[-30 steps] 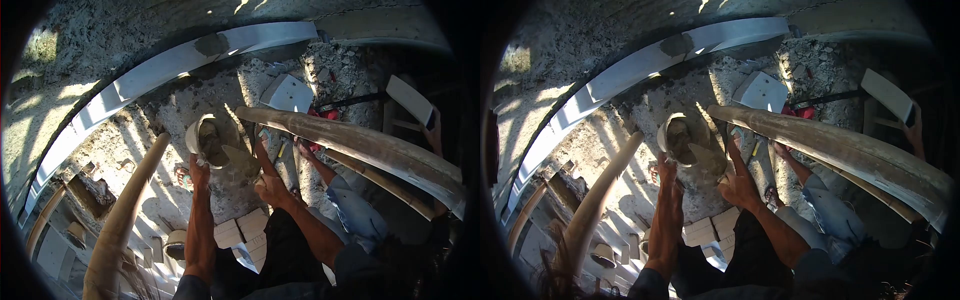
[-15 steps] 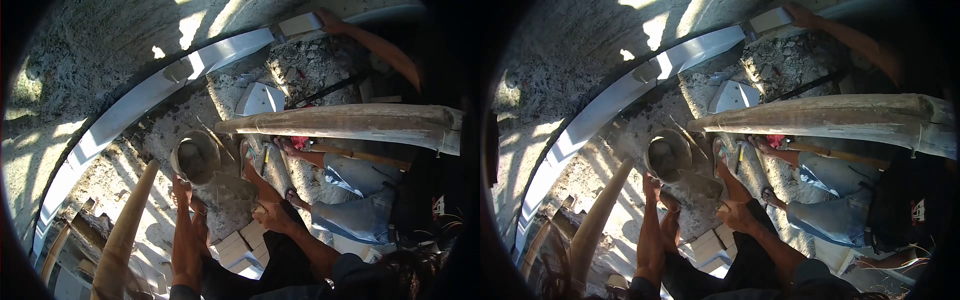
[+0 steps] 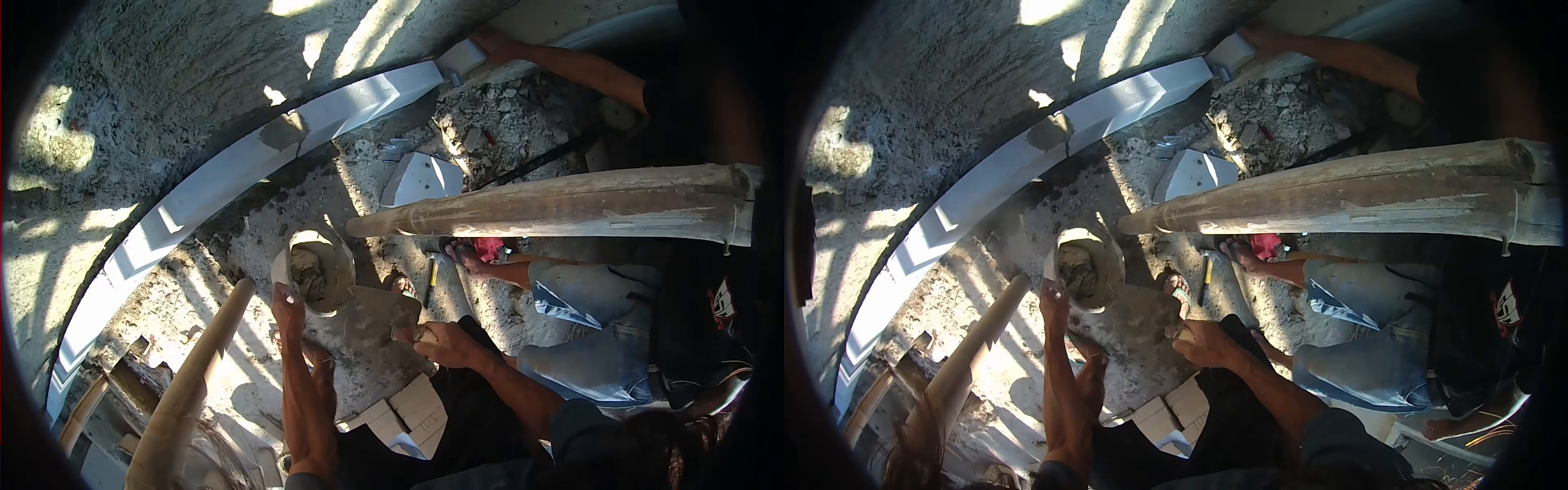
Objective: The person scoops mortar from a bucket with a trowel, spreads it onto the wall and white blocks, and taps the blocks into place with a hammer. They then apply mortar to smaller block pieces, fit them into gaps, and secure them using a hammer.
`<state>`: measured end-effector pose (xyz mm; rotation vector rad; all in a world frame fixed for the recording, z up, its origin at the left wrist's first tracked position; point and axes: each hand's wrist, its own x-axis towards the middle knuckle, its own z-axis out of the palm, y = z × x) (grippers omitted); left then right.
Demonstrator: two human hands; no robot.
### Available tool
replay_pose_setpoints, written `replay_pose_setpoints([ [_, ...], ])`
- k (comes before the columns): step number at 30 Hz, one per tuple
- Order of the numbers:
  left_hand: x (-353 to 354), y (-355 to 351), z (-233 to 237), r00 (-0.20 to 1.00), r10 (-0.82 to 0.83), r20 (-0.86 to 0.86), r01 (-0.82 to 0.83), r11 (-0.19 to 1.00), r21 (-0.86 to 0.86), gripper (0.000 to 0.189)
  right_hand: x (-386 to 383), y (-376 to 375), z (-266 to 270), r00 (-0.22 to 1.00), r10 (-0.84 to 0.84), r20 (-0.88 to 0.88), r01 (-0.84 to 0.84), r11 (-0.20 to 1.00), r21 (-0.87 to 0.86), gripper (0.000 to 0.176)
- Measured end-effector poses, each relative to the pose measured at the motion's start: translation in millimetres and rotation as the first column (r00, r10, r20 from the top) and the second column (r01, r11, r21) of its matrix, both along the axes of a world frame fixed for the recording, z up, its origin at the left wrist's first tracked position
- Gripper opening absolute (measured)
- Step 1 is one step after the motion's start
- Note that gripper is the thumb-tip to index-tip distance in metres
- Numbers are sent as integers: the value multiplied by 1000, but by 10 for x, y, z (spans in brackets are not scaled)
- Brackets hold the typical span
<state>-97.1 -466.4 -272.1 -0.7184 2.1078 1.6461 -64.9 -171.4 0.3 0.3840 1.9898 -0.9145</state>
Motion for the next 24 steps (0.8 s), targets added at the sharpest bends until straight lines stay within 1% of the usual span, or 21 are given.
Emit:
replay_pose_setpoints([
  [1, -49, -17, -21, 997, -76, 18, 77, 996, -34, 42, 29, 20, -8, 1000, -7, -5, 7, 1000, 7, 36],
  [2, -80, -32, -34, 996, -83, 14, 83, 996, -28, 42, 85, 41, -34, 999, -42, -11, 42, 999, 10, 32],
  [4, -135, -70, 17, 992, -37, -119, 48, 994, 93, 42, 150, 4, -11, 997, -80, -16, 80, 997, 16, 28],
  [5, -148, -72, 82, 992, -39, -119, 50, 994, 95, 42, 171, -37, 21, 993, -110, -32, 111, 993, 43, 31],
  [7, -195, -72, 227, 967, 69, -244, -46, 994, 99, 23, 207, -123, 86, 989, -134, -55, 138, 988, 68, 33],
  [8, -176, -107, 113, 964, 74, -256, -51, 994, 96, 23, 208, -171, 101, 985, -164, -48, 166, 985, 40, 36],
  [9, -151, -130, -83, 977, 39, -211, -25, 997, 68, 28, 179, -211, 78, 982, -186, -46, 186, 982, 7, 39],
  [10, -161, -174, -215, 986, 14, -166, -8, 999, 38, 37, 148, -237, 17, 984, -163, -66, 163, 987, -5, 39],
  [11, -189, -172, -175, 995, 45, -86, -36, 993, 110, 32, 134, -252, -71, 988, -93, -120, 96, 995, 22, 42],
  [12, -203, -159, -212, 986, 112, -122, -95, 986, 134, 32, 120, -258, -180, 985, -28, -170, 37, 998, 51, 45],
  [13, -200, -128, -272, 973, 173, -156, -148, 976, 160, 31, 102, -230, -335, 982, -16, -187, 23, 999, 38, 45],
  [14, -205, -106, -171, 970, 173, -173, -148, 978, 149, 31, 109, -197, -511, 985, -55, -166, 55, 998, -9, 45],
  [15, -167, -131, -45, 963, 227, -141, -190, 953, 236, 27, 149, -202, -653, 984, -108, -139, 100, 993, -59, 44],
  [16, -186, -152, 70, 953, 279, -115, -231, 919, 319, 25, 58, -231, -671, 994, -67, -90, 62, 997, -51, 43],
  [17, -212, -139, 78, 950, 275, -148, -220, 926, 307, 25, -5, -230, -753, 990, -71, -118, 63, 995, -73, 43],
  [19, -211, -88, 97, 936, 330, -120, -272, 898, 347, 28, -61, -185, -891, 961, 49, -271, -62, 997, -38, 39],
  [20, -260, -87, 194, 934, 324, -150, -258, 903, 344, 28, -99, -150, -989, 966, 73, -247, -82, 996, -25, 38],
  [21, -290, -95, 298, 956, 282, -76, -245, 916, 318, 27, -145, -129, -1056, 959, 66, -274, -78, 996, -32, 38],
  [22, -297, -94, 345, 971, 241, 5, -232, 928, 291, 28, -182, -109, -1092, 949, 95, -301, -108, 994, -28, 37],
  [23, -298, -100, 300, 972, 235, -18, -221, 932, 288, 28, -219, -84, -1113, 937, 124, -326, -139, 990, -21, 36],
  [24, -294, -124, 246, 963, 270, 17, -260, 904, 341, 28, -253, -62, -1124, 926, 144, -348, -156, 988, -6, 36],
])
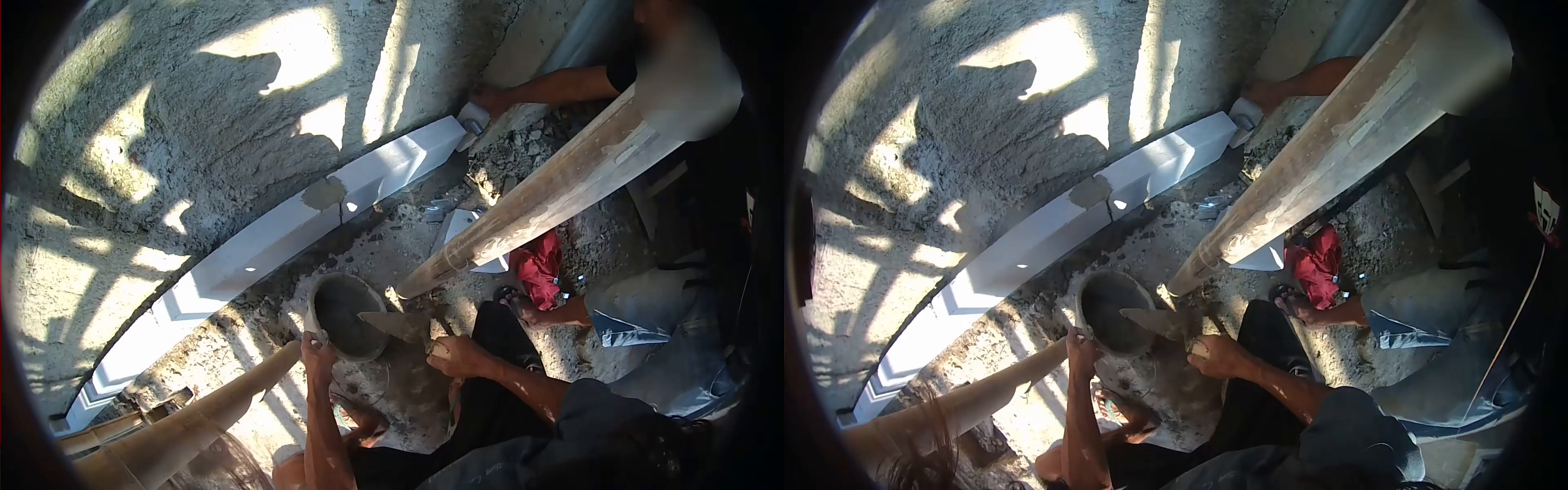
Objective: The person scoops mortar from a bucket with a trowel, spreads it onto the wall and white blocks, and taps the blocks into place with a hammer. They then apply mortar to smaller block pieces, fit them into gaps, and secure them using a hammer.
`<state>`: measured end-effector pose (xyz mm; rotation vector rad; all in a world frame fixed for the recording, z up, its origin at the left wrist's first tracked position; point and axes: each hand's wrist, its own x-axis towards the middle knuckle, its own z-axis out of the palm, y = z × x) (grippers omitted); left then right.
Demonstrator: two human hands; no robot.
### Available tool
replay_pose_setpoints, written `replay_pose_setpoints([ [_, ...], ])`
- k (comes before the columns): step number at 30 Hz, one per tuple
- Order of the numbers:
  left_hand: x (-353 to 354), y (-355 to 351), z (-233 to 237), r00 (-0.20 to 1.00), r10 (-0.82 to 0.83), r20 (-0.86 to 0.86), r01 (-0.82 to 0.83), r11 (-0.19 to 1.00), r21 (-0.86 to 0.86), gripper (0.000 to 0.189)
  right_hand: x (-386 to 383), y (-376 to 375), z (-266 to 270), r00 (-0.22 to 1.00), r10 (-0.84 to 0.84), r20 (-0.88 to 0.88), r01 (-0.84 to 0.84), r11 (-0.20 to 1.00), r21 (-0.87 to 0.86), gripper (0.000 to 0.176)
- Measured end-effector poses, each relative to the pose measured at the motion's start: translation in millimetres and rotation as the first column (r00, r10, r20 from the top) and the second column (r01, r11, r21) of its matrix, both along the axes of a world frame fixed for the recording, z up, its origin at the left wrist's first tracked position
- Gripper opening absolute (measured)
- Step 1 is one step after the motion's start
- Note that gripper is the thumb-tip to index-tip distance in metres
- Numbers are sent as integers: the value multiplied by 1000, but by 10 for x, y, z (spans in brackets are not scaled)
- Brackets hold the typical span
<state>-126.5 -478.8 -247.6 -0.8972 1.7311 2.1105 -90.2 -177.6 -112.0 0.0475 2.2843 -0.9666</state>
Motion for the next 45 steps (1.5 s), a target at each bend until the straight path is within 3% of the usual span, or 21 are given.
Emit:
replay_pose_setpoints([
  [1, 7, -34, -45, 999, 32, 21, -33, 998, 62, 28, -7, 33, -72, 1000, -8, -21, 8, 1000, -8, 36],
  [3, -17, -91, -122, 999, -32, 11, 33, 999, -27, 27, -16, 129, -300, 989, 22, -145, -28, 999, -38, 36],
  [5, -72, -85, 27, 995, 10, 96, 4, 990, -141, 21, -19, 198, -499, 970, 37, -241, -46, 998, -31, 37],
  [9, -88, -207, -108, 995, 12, 97, 1, 990, -140, 24, -24, 301, -613, 943, 31, -331, -62, 995, -84, 36],
  [11, -155, -340, -488, 996, 35, 81, -22, 986, -163, 25, 9, 352, -609, 927, 29, -374, -76, 991, -109, 36],
  [12, -202, -526, -886, 996, -92, -18, 87, 981, -175, 26, 26, 368, -578, 934, 27, -357, -72, 991, -114, 36],
  [14, -143, -443, -790, 970, -211, -116, 186, 962, -200, 27, 115, 433, -502, 939, 31, -343, -76, 990, -119, 36],
  [16, -167, -329, -596, 999, -33, -16, 34, 995, 90, 26, 191, 491, -413, 927, 56, -370, -103, 989, -109, 34],
  [19, -114, -261, -523, 994, -107, -31, 108, 993, 44, 28, 253, 594, -383, 879, 165, -447, -206, 977, -45, 34],
  [20, -91, -221, -553, 999, 7, -51, -5, 999, 43, 28, 266, 625, -393, 874, 174, -454, -219, 975, -47, 34],
  [21, -111, -333, -795, 998, 21, -60, -19, 999, 38, 28, 267, 652, -407, 864, 158, -477, -213, 975, -61, 35],
  [22, -85, -358, -798, 987, -87, -135, 80, 995, -58, 30, 260, 658, -383, 853, 143, -502, -207, 975, -75, 35],
  [25, -39, -328, -638, 990, -94, -103, 77, 985, -156, 35, 289, 695, -258, 904, 41, -427, -115, 982, -151, 35],
  [27, 54, -173, -390, 995, 100, 8, -99, 992, -83, 35, 303, 740, -241, 905, 49, -422, -115, 984, -134, 36],
  [31, 78, -164, -415, 989, 150, 14, -149, 987, -66, 34, 322, 853, -174, 888, 71, -455, -131, 986, -102, 39],
  [34, 99, -225, -585, 994, 83, -76, -98, 970, -223, 32, 352, 1016, -209, 928, -35, -370, -16, 991, -134, 43],
  [36, 85, -469, -986, 993, -61, -104, -5, 838, -546, 38, 369, 1146, -242, 932, -75, -354, 42, 994, -100, 44],
  [39, 256, -148, -320, 997, 54, 49, -9, 760, -650, 48, 388, 1362, -296, 937, -160, -312, 138, 986, -90, 45],
  [41, 185, -618, -1194, 998, -4, -58, -41, 651, -758, 53, 388, 1502, -398, 913, -110, -394, 107, 994, -30, 41],
  [43, 251, -621, -1055, 996, -88, -26, 37, 647, -762, 51, 428, 1551, -235, 928, -104, -357, 91, 994, -52, 42],
  [45, 268, -637, -1071, 994, -100, -33, 40, 649, -760, 47, 460, 1553, -29, 969, -173, -176, 170, 985, -33, 41],
])
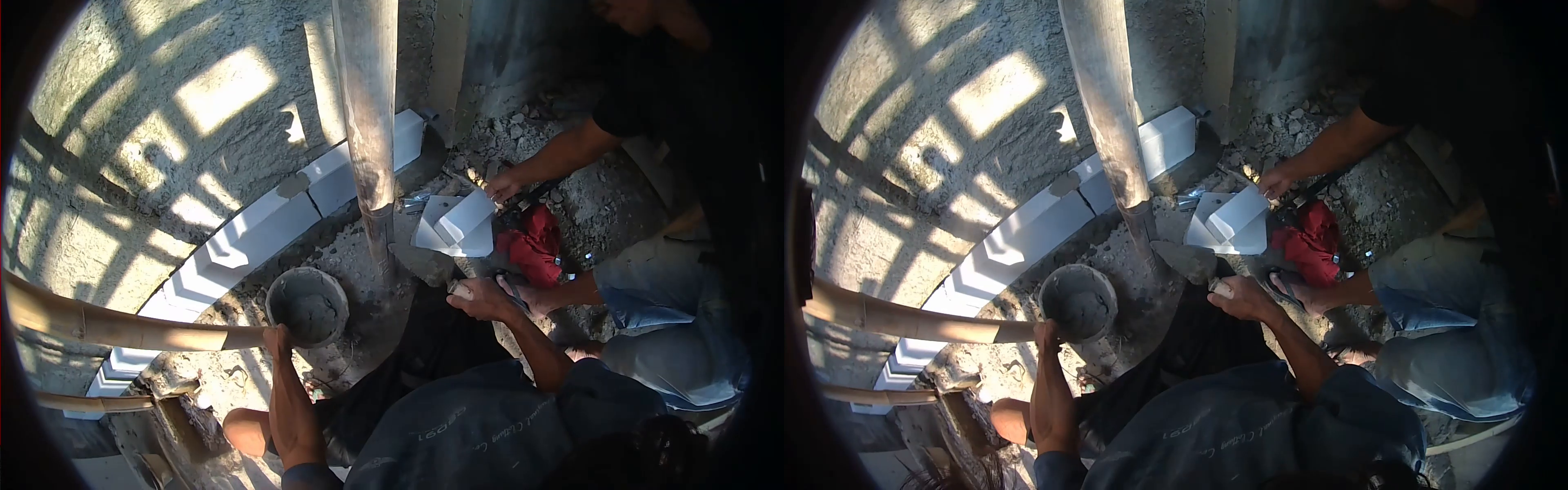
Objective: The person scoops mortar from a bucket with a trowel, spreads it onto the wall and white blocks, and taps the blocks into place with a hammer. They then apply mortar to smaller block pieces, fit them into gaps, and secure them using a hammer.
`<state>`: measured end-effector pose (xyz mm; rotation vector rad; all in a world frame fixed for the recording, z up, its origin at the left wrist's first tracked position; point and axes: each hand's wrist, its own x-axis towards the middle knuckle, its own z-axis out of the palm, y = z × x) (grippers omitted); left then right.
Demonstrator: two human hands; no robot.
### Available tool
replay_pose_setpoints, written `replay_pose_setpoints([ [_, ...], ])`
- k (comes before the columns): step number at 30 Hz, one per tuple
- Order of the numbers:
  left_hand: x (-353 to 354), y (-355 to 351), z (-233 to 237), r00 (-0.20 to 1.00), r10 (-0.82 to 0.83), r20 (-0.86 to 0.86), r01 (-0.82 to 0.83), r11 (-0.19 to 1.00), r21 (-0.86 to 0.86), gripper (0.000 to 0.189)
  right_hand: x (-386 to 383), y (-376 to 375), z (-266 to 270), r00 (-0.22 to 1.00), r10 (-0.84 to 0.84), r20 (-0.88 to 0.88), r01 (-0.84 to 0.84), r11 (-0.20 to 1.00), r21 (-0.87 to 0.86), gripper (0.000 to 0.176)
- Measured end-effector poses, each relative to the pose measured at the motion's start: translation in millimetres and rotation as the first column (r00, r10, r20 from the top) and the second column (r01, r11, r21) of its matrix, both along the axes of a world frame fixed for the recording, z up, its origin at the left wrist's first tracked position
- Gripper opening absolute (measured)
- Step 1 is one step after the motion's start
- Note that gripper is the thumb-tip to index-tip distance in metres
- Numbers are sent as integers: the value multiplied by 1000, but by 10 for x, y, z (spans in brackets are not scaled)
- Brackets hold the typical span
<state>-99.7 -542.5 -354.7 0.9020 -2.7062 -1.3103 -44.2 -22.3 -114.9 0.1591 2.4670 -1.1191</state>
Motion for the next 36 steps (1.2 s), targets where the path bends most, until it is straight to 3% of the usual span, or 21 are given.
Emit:
replay_pose_setpoints([
  [5, 54, 79, 138, 987, 156, -46, -155, 988, 13, 39, 28, 227, -66, 997, 22, 77, -28, 996, 80, 41],
  [8, 145, 150, 289, 979, 194, -55, -189, 978, 84, 38, 29, 454, -415, 1000, -19, 15, 16, 990, 139, 43],
  [11, 127, 133, 290, 968, 252, 4, -249, 955, 162, 36, -62, 537, -606, 968, -2, -252, 72, 960, 269, 46],
  [13, 131, 101, 336, 950, 297, 99, -312, 923, 224, 40, -342, 585, -555, 955, -271, -123, 292, 935, 202, 47],
  [14, 157, 130, 349, 936, 343, 82, -352, 889, 293, 44, -492, 629, -585, 951, -284, -122, 303, 935, 185, 47],
  [17, 174, 92, 506, 958, 197, 206, -256, 914, 315, 38, -1084, 851, -825, 903, -321, -284, 371, 918, 142, 45],
  [20, 205, 86, 843, 920, 6, 392, -137, 942, 307, 34, -1888, 1107, -1173, 884, -247, -398, 378, 877, 296, 41],
  [22, 222, 47, 1002, 884, -118, 452, -73, 921, 383, 37, -2414, 1309, -1431, 860, -171, -480, 330, 905, 268, 38],
  [24, 237, 131, 1130, 886, -173, 430, -47, 889, 455, 37, -2920, 1339, -1249, 930, -212, -300, 307, 898, 315, 34],
  [28, 284, 0, 1017, 871, -107, 479, -148, 873, 465, 40, -3715, 1464, -1481, 899, -236, -368, 371, 857, 357, 31],
  [31, 334, -133, 947, 858, -127, 497, -153, 861, 485, 43, -4213, 1540, -1742, 828, -125, -547, 384, 837, 390, 29],
  [36, 404, -182, 840, 824, -59, 563, -249, 855, 454, 45, -4855, 1482, -2354, 863, -121, -491, 395, 768, 504, 17],
])
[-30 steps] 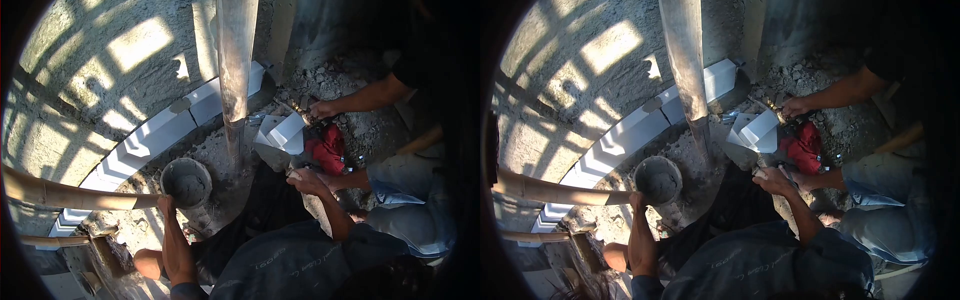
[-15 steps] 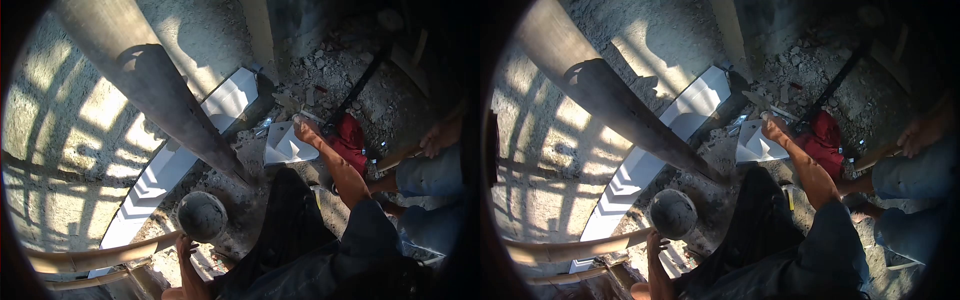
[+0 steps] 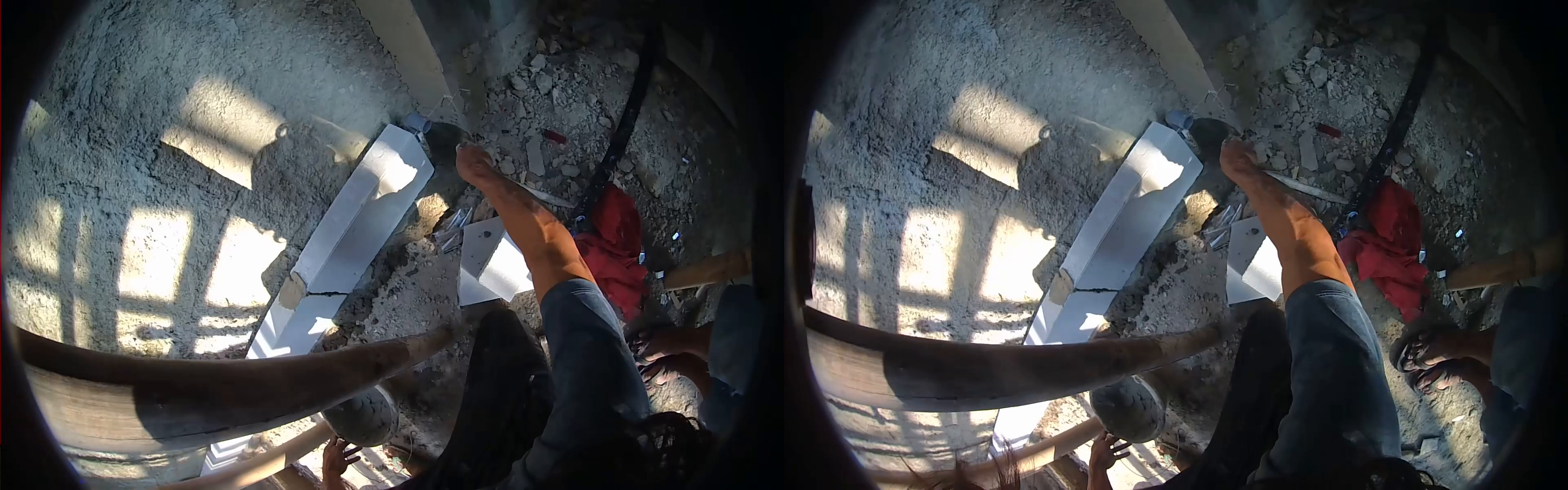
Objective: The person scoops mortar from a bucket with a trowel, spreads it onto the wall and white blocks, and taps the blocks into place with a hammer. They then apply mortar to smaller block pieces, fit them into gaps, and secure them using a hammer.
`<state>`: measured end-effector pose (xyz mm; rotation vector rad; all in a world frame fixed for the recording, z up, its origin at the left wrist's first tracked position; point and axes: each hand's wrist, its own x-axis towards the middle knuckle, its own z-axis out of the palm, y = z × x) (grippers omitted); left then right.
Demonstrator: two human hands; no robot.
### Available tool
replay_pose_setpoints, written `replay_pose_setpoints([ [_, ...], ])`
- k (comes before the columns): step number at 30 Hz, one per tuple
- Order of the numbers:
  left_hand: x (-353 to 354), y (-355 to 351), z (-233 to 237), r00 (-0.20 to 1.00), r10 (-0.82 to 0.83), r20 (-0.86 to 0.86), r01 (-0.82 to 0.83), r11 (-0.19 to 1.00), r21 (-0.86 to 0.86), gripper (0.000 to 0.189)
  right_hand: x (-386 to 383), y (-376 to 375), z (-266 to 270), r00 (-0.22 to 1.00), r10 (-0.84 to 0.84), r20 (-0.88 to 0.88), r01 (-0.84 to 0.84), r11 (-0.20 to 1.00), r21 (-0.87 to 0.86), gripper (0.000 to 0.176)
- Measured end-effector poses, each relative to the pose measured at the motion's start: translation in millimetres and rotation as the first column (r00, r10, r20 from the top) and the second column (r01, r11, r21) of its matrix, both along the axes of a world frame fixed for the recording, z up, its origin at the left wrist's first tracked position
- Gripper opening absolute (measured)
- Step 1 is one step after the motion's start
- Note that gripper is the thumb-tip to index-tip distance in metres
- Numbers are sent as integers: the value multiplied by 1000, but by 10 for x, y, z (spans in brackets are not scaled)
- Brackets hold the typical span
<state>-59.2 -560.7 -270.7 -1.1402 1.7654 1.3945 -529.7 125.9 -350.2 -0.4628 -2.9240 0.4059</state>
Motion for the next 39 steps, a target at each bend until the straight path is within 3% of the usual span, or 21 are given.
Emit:
replay_pose_setpoints([
  [2, 19, 68, 33, 999, -37, -19, 36, 999, -26, 45, -26, -58, -139, 999, -40, 14, 40, 999, 8, 15],
  [4, -1, 143, 91, 998, -57, -10, 57, 998, -23, 45, -41, 21, -99, 964, -86, 253, 107, 992, -72, 21],
  [5, 3, 160, 119, 999, -52, -7, 52, 999, -17, 45, 19, 43, -24, 963, -89, 254, 109, 992, -67, 21],
  [8, -31, 137, 97, 997, -75, -10, 74, 997, -23, 45, 223, 101, 275, 991, -3, 135, -5, 998, 62, 24],
  [10, -38, 101, 98, 996, -92, -4, 92, 995, -35, 45, 322, 143, 498, 961, 112, 251, -149, 980, 131, 45],
  [11, -43, 108, 93, 998, -66, 8, 67, 997, -34, 44, 344, 146, 606, 962, 117, 249, -155, 978, 140, 45],
  [14, -40, 39, 56, 997, 74, -1, -74, 997, -15, 44, 304, 57, 704, 980, 84, 179, -119, 973, 196, 44],
  [17, -39, 69, 88, 995, -103, -15, 102, 992, -73, 39, -55, -74, 579, 985, 15, 171, -36, 992, 118, 44],
  [19, -70, 75, 89, 999, -49, -1, 49, 997, -63, 38, -267, -230, 352, 955, -240, 172, 229, 970, 79, 41],
  [20, -85, 52, 94, 1000, -2, 15, 2, 999, -51, 37, -303, -222, 285, 956, -234, 180, 224, 972, 73, 41],
  [22, -40, -6, 25, 1000, -13, -9, 12, 997, -83, 34, -187, -126, 267, 989, -66, 132, 7, 914, 406, 39],
  [23, 10, -80, -14, 999, -23, -34, 20, 997, -72, 33, -78, -72, 346, 988, -61, 141, -2, 913, 407, 39],
  [25, 32, -101, -76, 999, 12, -42, -16, 995, -98, 34, 142, 90, 571, 961, 152, 229, -261, 765, 589, 36],
  [29, -1, 6, -8, 997, -18, -79, 10, 995, -100, 39, 382, 168, 912, 942, 197, 273, -313, 809, 498, 35],
  [31, 11, -49, -39, 997, -30, -65, 24, 996, -91, 38, 496, 103, 992, 975, 158, 158, -207, 906, 369, 31],
  [35, -75, 27, 30, 995, -86, -53, 81, 992, -99, 35, 446, -20, 747, 988, 98, 116, -136, 912, 388, 28],
  [39, -80, 43, 86, 994, -73, -81, 68, 995, -69, 34, 704, 11, 618, 968, 118, 221, -189, 923, 336, 26],
])
